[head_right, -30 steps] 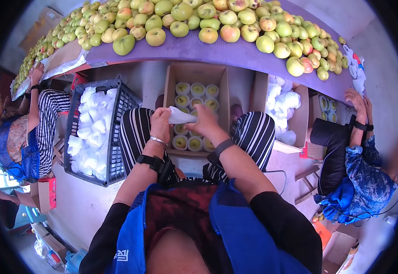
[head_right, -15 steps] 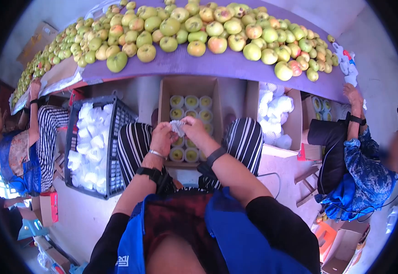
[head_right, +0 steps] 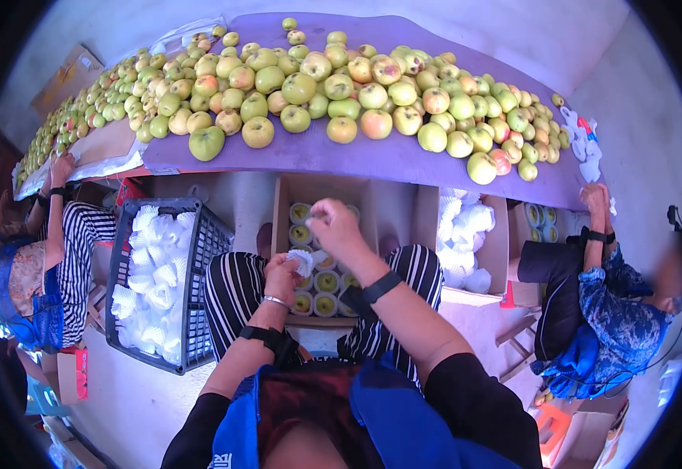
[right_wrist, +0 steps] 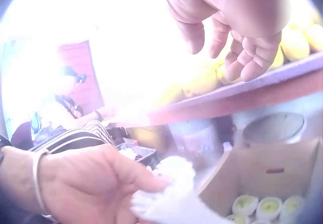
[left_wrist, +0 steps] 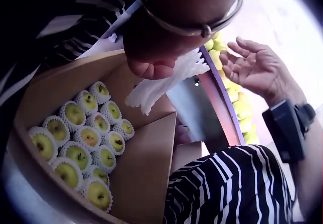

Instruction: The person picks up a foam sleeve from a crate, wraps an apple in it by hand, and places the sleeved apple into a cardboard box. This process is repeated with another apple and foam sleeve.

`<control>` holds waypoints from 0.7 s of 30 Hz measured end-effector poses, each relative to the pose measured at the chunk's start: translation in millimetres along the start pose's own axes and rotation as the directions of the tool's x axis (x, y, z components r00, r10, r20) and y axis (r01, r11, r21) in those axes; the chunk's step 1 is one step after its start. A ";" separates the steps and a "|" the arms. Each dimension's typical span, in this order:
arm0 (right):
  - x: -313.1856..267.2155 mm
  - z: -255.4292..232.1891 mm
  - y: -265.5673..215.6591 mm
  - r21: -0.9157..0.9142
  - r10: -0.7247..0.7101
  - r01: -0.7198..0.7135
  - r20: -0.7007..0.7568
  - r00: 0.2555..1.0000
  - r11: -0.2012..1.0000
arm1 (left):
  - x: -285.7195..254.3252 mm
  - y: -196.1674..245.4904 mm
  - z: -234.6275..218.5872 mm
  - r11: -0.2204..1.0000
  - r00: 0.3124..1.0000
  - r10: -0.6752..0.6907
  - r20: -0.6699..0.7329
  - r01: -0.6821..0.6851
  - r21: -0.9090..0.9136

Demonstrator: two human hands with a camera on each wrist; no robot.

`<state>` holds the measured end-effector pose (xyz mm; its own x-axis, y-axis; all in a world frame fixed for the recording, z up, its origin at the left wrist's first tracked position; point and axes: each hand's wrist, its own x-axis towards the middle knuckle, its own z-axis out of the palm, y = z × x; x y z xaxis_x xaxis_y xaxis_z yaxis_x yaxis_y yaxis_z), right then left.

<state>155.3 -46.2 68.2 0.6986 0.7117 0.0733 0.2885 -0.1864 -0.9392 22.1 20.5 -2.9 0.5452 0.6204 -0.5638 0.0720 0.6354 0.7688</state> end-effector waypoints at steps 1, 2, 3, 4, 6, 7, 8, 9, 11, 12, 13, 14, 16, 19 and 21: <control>12.4 -5.7 -12.0 -0.084 -0.097 0.093 -0.049 0.994 0.992 | -0.4 1.2 2.0 1.000 1.000 -0.017 -0.003 0.017 -0.008; 24.2 -9.7 -24.6 -0.089 -0.105 0.102 -0.039 0.994 0.991 | 0.9 1.3 2.6 1.000 1.000 0.008 0.004 -0.008 0.010; 35.6 -12.0 -36.3 -0.175 -0.140 0.136 -0.013 0.990 0.975 | 0.6 3.0 4.6 1.000 1.000 0.014 -0.001 -0.014 -0.002; 47.3 -11.8 -43.4 -0.258 -0.173 0.170 0.014 0.985 0.951 | -0.6 4.6 6.8 1.000 1.000 0.028 0.001 -0.028 -0.006; 70.5 -6.6 -48.1 -0.288 -0.205 0.205 0.031 0.978 0.935 | -3.0 7.9 8.3 0.999 0.999 0.040 0.011 -0.039 -0.024; 81.2 -3.2 -50.1 -0.316 -0.230 0.230 0.037 0.972 0.920 | -2.2 8.0 8.0 0.999 0.999 0.041 0.004 -0.041 -0.033; 89.6 0.4 -53.8 -0.364 -0.237 0.236 0.042 0.971 0.901 | -2.1 8.5 7.7 0.998 0.999 0.039 0.011 -0.039 -0.043; 98.2 5.0 -55.3 -0.365 -0.241 0.244 0.053 0.969 0.898 | -1.7 9.5 7.8 0.998 0.999 0.038 0.017 -0.037 -0.053; 114.1 17.1 -55.8 -0.418 -0.394 0.371 0.032 0.918 0.829 | -2.1 11.4 6.9 0.997 0.999 0.042 0.008 -0.041 -0.068; 121.2 24.1 -56.1 -0.415 -0.396 0.376 0.042 0.917 0.828 | -1.8 12.0 6.1 0.997 0.999 0.044 0.007 -0.044 -0.069; 128.4 31.6 -56.6 -0.414 -0.428 0.394 0.011 0.904 0.821 | -1.6 13.2 5.7 0.996 0.999 0.047 0.005 -0.046 -0.071; 136.2 38.3 -56.7 -0.415 -0.459 0.410 -0.019 0.888 0.812 | -1.4 15.7 6.9 0.992 0.999 0.040 -0.009 -0.040 -0.120; 153.0 50.0 -57.5 -0.400 -0.451 0.395 -0.053 0.891 0.827 | -2.5 18.4 7.8 0.988 0.999 0.052 -0.013 -0.053 -0.143; 174.1 65.2 -59.1 -0.388 -0.439 0.365 -0.119 0.891 0.846 | -1.5 18.6 7.7 0.984 0.997 0.075 -0.023 -0.078 -0.163; 183.8 73.1 -59.6 -0.427 -0.327 0.255 -0.102 0.940 0.868 | -0.1 18.1 6.3 0.983 0.998 0.067 -0.019 -0.069 -0.172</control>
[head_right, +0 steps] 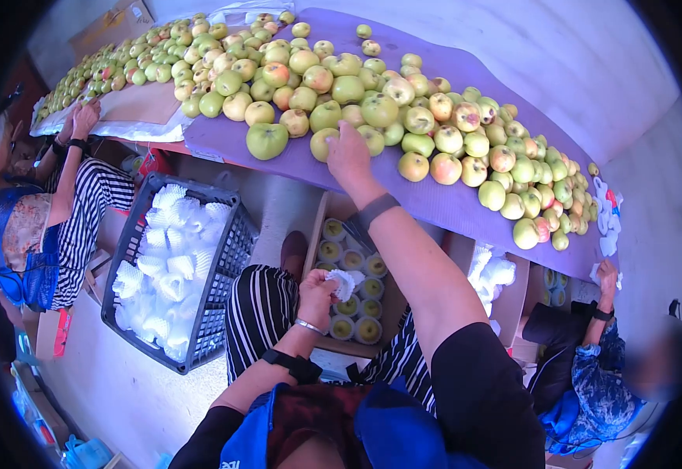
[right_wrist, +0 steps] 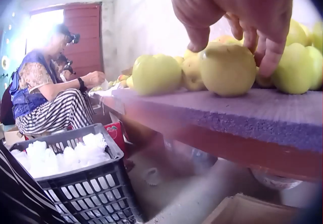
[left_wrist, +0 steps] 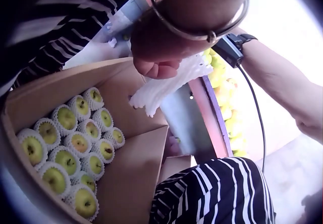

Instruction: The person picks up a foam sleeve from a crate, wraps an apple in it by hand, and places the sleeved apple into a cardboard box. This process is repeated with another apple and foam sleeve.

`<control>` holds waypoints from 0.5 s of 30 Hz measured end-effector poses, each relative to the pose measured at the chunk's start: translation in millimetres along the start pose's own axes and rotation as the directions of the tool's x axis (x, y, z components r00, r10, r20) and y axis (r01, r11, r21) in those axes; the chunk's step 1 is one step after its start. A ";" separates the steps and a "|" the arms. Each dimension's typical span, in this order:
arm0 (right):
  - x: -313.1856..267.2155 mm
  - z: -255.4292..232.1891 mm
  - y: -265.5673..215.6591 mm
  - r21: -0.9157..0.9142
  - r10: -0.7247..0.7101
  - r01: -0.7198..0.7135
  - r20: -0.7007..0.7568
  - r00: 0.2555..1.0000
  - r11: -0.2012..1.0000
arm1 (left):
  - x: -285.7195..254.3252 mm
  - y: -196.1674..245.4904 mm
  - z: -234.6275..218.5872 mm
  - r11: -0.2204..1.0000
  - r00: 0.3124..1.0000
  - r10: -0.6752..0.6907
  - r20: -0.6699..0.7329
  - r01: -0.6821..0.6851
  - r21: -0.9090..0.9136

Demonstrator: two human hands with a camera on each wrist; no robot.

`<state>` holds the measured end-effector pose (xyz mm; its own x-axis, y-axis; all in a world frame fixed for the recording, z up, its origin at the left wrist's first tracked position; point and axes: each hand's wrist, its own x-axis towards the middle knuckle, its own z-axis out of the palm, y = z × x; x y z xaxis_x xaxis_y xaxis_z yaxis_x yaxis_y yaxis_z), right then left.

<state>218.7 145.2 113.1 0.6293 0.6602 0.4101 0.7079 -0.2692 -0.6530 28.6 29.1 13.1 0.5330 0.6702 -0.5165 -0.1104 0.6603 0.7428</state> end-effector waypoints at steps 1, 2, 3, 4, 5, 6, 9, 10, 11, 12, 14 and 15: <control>-0.3 3.2 0.1 0.003 -0.005 0.004 0.004 1.000 1.000 | 0.0 0.6 -0.5 1.000 1.000 0.003 -0.005 -0.003 -0.003; -3.5 1.6 -6.3 -0.115 -0.037 0.039 0.014 0.999 0.993 | -1.7 3.4 0.1 1.000 1.000 -0.002 -0.006 0.002 -0.013; -5.6 0.0 -13.0 -0.231 -0.070 0.075 0.027 0.997 0.970 | -2.8 5.5 0.9 1.000 1.000 -0.007 -0.006 0.006 -0.024; -5.7 -0.5 -17.4 -0.229 -0.077 0.082 0.030 0.997 0.970 | -3.0 6.3 1.6 1.000 1.000 -0.002 -0.009 0.002 -0.029; -5.7 -0.7 -20.3 -0.277 -0.019 0.036 0.063 0.998 0.960 | -3.4 6.8 2.1 0.999 1.000 0.000 -0.004 0.000 -0.042; -5.6 -0.3 -22.4 -0.325 0.040 -0.008 0.091 0.995 0.946 | -3.6 7.0 2.1 0.999 1.000 0.002 0.001 -0.002 -0.053; -4.0 1.4 -24.2 -0.242 0.027 0.010 0.150 0.988 0.970 | -2.6 6.8 1.1 1.000 1.000 -0.003 -0.002 0.003 -0.013; -5.0 1.4 -24.0 -0.240 0.026 0.011 0.149 0.988 0.971 | -2.2 7.1 -0.2 1.000 1.000 -0.001 -0.003 0.001 -0.012; -7.2 -0.6 -23.9 -0.214 0.038 0.000 0.172 0.984 0.977 | -2.6 6.8 -0.5 1.000 1.000 0.005 -0.009 -0.005 -0.015; -9.8 -4.5 -22.6 -0.192 0.051 -0.013 0.194 0.980 0.981 | -3.3 5.9 0.3 1.000 1.000 0.008 -0.012 -0.008 -0.019; -20.4 -18.9 -19.4 -0.233 -0.011 0.041 0.127 0.992 0.972 | -3.9 6.1 -0.3 1.000 1.000 -0.003 -0.005 0.002 -0.026; -24.8 -26.8 -17.3 -0.270 -0.082 0.097 0.065 0.995 0.958 | -4.1 6.7 -1.1 0.999 1.000 -0.007 -0.004 0.007 -0.033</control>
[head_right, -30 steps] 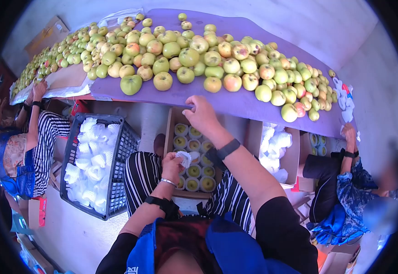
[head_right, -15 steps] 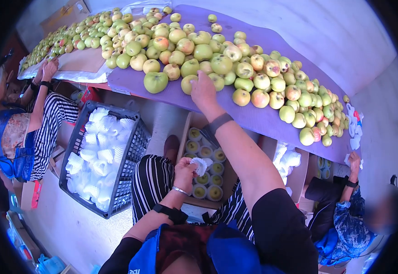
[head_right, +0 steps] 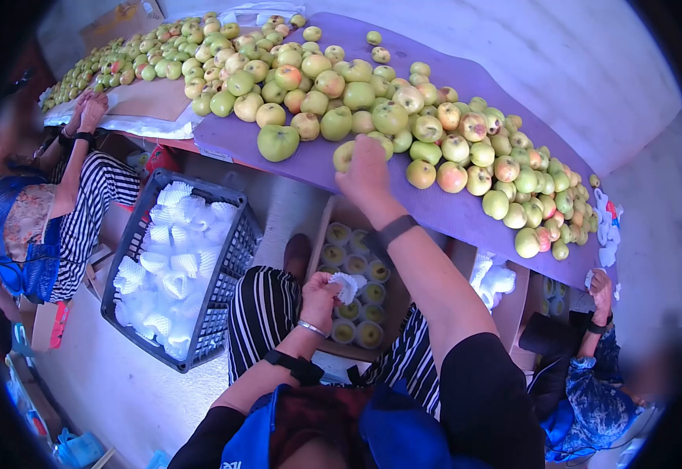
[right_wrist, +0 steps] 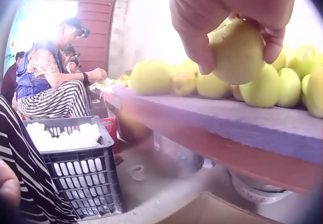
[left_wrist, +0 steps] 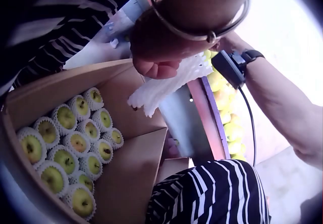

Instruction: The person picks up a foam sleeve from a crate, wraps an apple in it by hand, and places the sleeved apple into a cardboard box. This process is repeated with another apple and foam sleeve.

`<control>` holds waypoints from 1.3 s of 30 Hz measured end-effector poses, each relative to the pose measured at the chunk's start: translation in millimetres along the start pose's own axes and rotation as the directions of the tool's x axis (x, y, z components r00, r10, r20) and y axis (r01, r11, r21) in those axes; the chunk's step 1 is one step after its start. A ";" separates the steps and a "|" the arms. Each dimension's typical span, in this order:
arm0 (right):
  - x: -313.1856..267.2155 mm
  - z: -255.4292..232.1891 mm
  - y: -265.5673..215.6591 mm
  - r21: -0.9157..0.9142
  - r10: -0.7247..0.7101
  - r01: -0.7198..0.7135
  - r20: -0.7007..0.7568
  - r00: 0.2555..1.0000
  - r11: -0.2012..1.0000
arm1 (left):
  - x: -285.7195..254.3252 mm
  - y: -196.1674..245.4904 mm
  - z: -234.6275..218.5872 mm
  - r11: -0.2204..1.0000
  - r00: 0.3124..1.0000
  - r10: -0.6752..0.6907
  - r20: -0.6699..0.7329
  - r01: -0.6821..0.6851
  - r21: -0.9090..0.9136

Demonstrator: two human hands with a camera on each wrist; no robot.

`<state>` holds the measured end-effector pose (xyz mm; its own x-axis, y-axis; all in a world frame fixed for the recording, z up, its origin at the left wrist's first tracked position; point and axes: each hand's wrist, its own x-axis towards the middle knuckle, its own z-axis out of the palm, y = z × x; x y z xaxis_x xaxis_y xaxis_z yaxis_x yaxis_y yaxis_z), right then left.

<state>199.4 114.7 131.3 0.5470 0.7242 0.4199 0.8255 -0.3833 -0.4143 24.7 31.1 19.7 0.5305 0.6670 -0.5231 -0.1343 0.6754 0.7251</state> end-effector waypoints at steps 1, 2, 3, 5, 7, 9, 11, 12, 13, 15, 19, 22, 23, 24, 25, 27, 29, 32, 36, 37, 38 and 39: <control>-4.0 -4.9 8.0 -0.008 0.005 -0.005 0.001 1.000 1.000 | -0.1 -0.4 -0.5 1.000 1.000 -0.008 0.006 0.008 -0.001; -8.2 -11.2 17.0 -0.075 -0.057 0.053 -0.059 0.997 0.996 | -0.1 -0.3 -0.5 1.000 1.000 -0.007 0.008 0.007 0.005; -11.9 -18.0 24.8 -0.147 -0.124 0.107 -0.115 0.986 0.983 | -0.4 0.4 0.5 1.000 1.000 -0.004 0.013 0.004 0.011; -17.5 -28.5 39.0 -0.209 -0.082 0.067 -0.066 0.994 0.976 | -1.7 0.6 3.6 1.000 0.999 -0.012 0.031 0.012 0.001; -23.4 -28.8 55.2 -0.320 -0.169 0.154 -0.021 0.985 0.935 | -1.6 -1.8 5.1 0.999 1.000 -0.009 0.022 0.008 0.043; -34.0 -28.1 58.7 -0.301 -0.192 0.170 -0.045 0.980 0.938 | -1.4 -4.9 5.4 0.999 0.999 -0.007 0.034 0.006 0.036; -41.9 -29.8 56.1 -0.280 -0.218 0.190 -0.071 0.973 0.941 | -1.3 -5.0 6.5 0.999 1.000 -0.003 0.023 0.002 0.045; -44.0 -33.2 51.5 -0.194 -0.207 0.194 -0.049 0.977 0.961 | -0.8 -4.6 6.9 0.999 1.000 -0.004 0.023 0.003 0.048; -46.9 -35.3 49.9 -0.107 -0.196 0.193 -0.025 0.980 0.975 | -1.0 -5.1 6.6 0.998 1.000 -0.017 0.014 0.017 0.056; -46.3 -33.2 60.5 -0.072 -0.205 0.203 -0.026 0.978 0.977 | -1.6 -6.6 5.8 0.997 0.999 -0.036 0.006 0.035 0.068; -40.1 -39.9 61.0 0.178 -0.049 0.051 -0.016 0.999 0.983 | -1.5 -7.8 4.9 0.995 0.999 -0.037 0.000 0.037 0.096; -36.6 -41.4 66.8 0.116 0.122 -0.141 0.158 0.980 0.983 | -1.4 -7.4 4.9 0.995 0.999 -0.035 0.005 0.034 0.091; -34.7 -42.8 65.6 0.115 0.124 -0.143 0.157 0.980 0.983 | -1.5 -7.6 4.8 0.997 0.999 -0.031 0.006 0.031 0.070; -32.4 -43.6 63.8 0.151 0.202 -0.240 0.233 0.951 0.959 | -0.9 -8.3 4.4 0.997 0.999 -0.033 0.008 0.032 0.071; -32.0 -44.3 61.4 0.180 0.272 -0.338 0.310 0.911 0.924 | 0.0 -9.6 3.3 0.997 0.999 -0.029 0.014 0.028 0.070; -32.2 -51.0 48.1 0.281 0.285 -0.442 0.459 0.841 0.852 | 1.7 -11.0 1.3 0.997 0.999 -0.025 0.021 0.024 0.073; -35.1 -45.9 50.1 0.359 0.267 -0.549 0.597 0.757 0.755 | 3.1 -11.0 1.0 0.993 0.999 -0.037 -0.010 0.038 0.109; -48.2 -29.7 64.3 0.445 0.235 -0.444 0.448 0.863 0.778 | 5.9 -12.7 0.9 0.996 0.998 0.023 -0.058 -0.017 0.090; -101.4 -61.9 43.0 0.757 0.193 -0.595 0.563 0.804 0.270 | 12.8 -18.2 -6.7 0.994 0.996 -0.003 -0.089 0.013 0.106; -116.9 -65.5 43.1 0.802 0.131 -0.591 0.578 0.805 0.090 | 14.2 -20.7 -8.9 0.991 0.995 0.025 -0.101 -0.012 0.135; -131.0 -66.1 47.6 0.788 0.096 -0.611 0.604 0.791 0.080 | 15.8 -22.6 -10.5 0.985 0.992 0.061 -0.106 -0.043 0.164; -145.2 -64.9 48.2 0.784 0.100 -0.617 0.610 0.786 0.071 | 16.7 -24.0 -11.6 0.985 0.992 0.054 -0.113 -0.034 0.171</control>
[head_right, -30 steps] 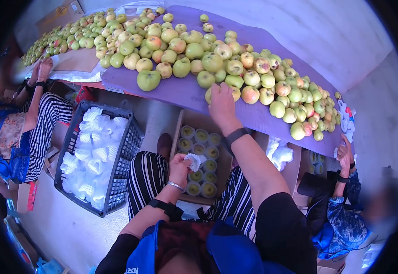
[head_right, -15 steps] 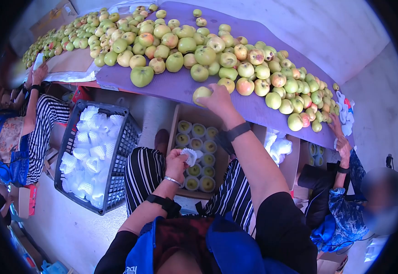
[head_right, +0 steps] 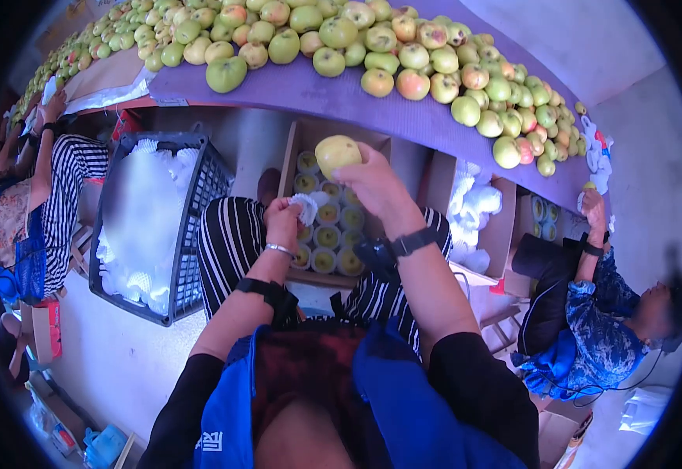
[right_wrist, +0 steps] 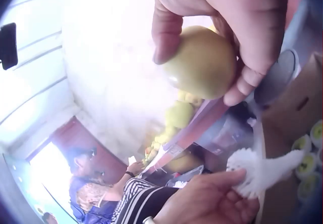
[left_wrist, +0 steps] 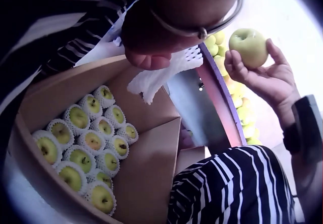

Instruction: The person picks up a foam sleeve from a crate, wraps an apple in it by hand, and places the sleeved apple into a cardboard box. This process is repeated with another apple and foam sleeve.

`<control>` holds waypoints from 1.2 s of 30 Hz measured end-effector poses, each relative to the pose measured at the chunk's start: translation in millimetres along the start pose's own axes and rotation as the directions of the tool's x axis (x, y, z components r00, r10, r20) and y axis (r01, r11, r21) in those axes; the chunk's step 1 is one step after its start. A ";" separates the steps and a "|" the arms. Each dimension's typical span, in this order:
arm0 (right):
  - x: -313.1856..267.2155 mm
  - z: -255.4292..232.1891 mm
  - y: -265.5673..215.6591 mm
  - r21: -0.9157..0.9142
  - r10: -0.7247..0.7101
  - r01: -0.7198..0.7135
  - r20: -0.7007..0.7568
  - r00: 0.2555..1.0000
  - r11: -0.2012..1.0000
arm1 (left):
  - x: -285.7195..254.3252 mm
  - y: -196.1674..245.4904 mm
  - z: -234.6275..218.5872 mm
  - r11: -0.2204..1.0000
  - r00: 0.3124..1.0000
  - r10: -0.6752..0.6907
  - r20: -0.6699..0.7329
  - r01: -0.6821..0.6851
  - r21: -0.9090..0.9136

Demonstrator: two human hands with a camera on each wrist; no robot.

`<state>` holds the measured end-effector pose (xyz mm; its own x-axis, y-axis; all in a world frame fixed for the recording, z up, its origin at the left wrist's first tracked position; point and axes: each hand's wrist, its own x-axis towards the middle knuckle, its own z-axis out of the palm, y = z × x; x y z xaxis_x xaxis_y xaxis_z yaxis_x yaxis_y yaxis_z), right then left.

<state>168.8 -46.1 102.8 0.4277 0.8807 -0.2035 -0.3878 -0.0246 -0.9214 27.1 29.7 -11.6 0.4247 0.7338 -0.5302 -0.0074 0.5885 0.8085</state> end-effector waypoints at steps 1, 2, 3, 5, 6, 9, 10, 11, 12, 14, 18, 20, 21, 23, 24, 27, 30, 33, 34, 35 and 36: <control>-12.4 0.4 8.7 0.146 0.002 -0.005 0.019 1.000 0.989 | 0.3 -1.1 -0.3 1.000 1.000 0.005 -0.007 -0.005 0.011; -23.0 0.3 16.6 0.289 -0.002 -0.009 0.037 0.999 0.957 | 0.4 -2.1 0.0 1.000 1.000 0.013 -0.011 -0.013 0.022; -29.2 -1.9 28.1 0.304 -0.023 -0.001 0.074 0.997 0.953 | -3.0 0.0 2.1 1.000 0.999 0.009 -0.038 -0.009 0.007; -40.8 -3.8 39.5 0.359 0.013 -0.064 0.143 0.990 0.931 | -2.8 -3.2 2.2 0.999 0.999 0.024 -0.044 -0.022 0.041; -45.4 -2.6 43.4 0.401 0.046 -0.132 0.218 0.975 0.906 | -2.3 -4.3 1.9 0.997 0.998 0.040 -0.051 -0.036 0.068; -48.3 -6.8 64.4 0.363 0.116 -0.193 0.222 0.968 0.912 | -2.7 -5.2 0.0 0.996 0.999 0.026 -0.018 -0.025 0.085; -48.1 -9.9 71.4 0.331 0.184 -0.253 0.226 0.957 0.909 | -3.0 -5.7 0.6 0.995 1.000 0.026 -0.013 -0.025 0.094; -48.1 -10.2 74.0 0.338 0.179 -0.247 0.221 0.959 0.908 | -3.7 -5.7 1.9 0.999 0.999 0.027 0.042 -0.028 0.025; -47.6 -10.2 75.7 0.317 0.238 -0.311 0.247 0.939 0.896 | -4.7 -6.2 2.4 0.999 0.995 0.030 0.096 -0.025 -0.046; -46.0 -14.2 78.5 0.300 0.293 -0.371 0.273 0.916 0.879 | -11.2 -4.0 1.5 0.997 0.983 0.031 0.181 -0.017 -0.079; -43.9 -17.1 75.6 0.400 0.270 -0.324 0.186 0.945 0.858 | -18.1 2.7 -0.6 1.000 0.955 -0.010 0.295 0.015 -0.015; -44.2 -17.2 74.9 0.451 0.238 -0.278 0.143 0.961 0.848 | -17.1 1.2 -3.8 0.999 0.940 -0.002 0.341 -0.016 0.051; -43.5 -18.2 76.5 0.484 0.197 -0.225 0.109 0.974 0.845 | -17.1 0.2 -5.2 0.999 0.917 -0.035 0.398 0.021 0.038; -43.4 -17.8 77.5 0.515 0.157 -0.173 0.073 0.985 0.839 | -17.7 0.7 -6.2 0.998 0.889 -0.066 0.454 0.059 0.028; -43.8 -16.7 77.2 0.474 0.144 -0.146 0.040 0.989 0.868 | -18.3 2.2 -5.8 0.992 0.886 -0.089 0.456 0.121 -0.043; -45.2 -15.2 80.6 0.334 0.119 -0.113 0.003 0.993 0.936 | -19.2 5.7 -3.6 0.955 0.907 -0.116 0.405 0.214 -0.205; -48.3 -10.2 79.5 0.197 0.109 -0.108 0.002 0.994 0.974 | -26.5 13.0 2.2 0.925 0.946 -0.121 0.301 0.218 -0.312; -45.9 -8.5 81.3 0.135 0.075 -0.064 -0.076 0.994 0.989 | -20.6 8.4 -1.8 0.964 0.944 -0.041 0.327 0.123 -0.234; -44.5 -8.9 83.4 0.109 0.038 -0.021 -0.154 0.987 0.994 | -17.1 4.6 -4.5 0.989 0.914 0.023 0.405 0.040 -0.146; -43.5 -9.4 85.3 0.110 0.038 -0.020 -0.157 0.987 0.994 | -19.5 4.9 -3.0 0.989 0.913 0.020 0.407 0.042 -0.143; -42.3 -10.0 87.1 -0.027 -0.026 0.021 -0.203 0.979 0.999 | -22.4 4.8 -0.7 0.997 0.914 0.040 0.403 -0.007 -0.082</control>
<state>125.0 -90.3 27.8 0.5945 0.7666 -0.2427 -0.3563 -0.0194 -0.9342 17.0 16.3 4.0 0.7530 0.5573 -0.3498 -0.0849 0.6095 0.7882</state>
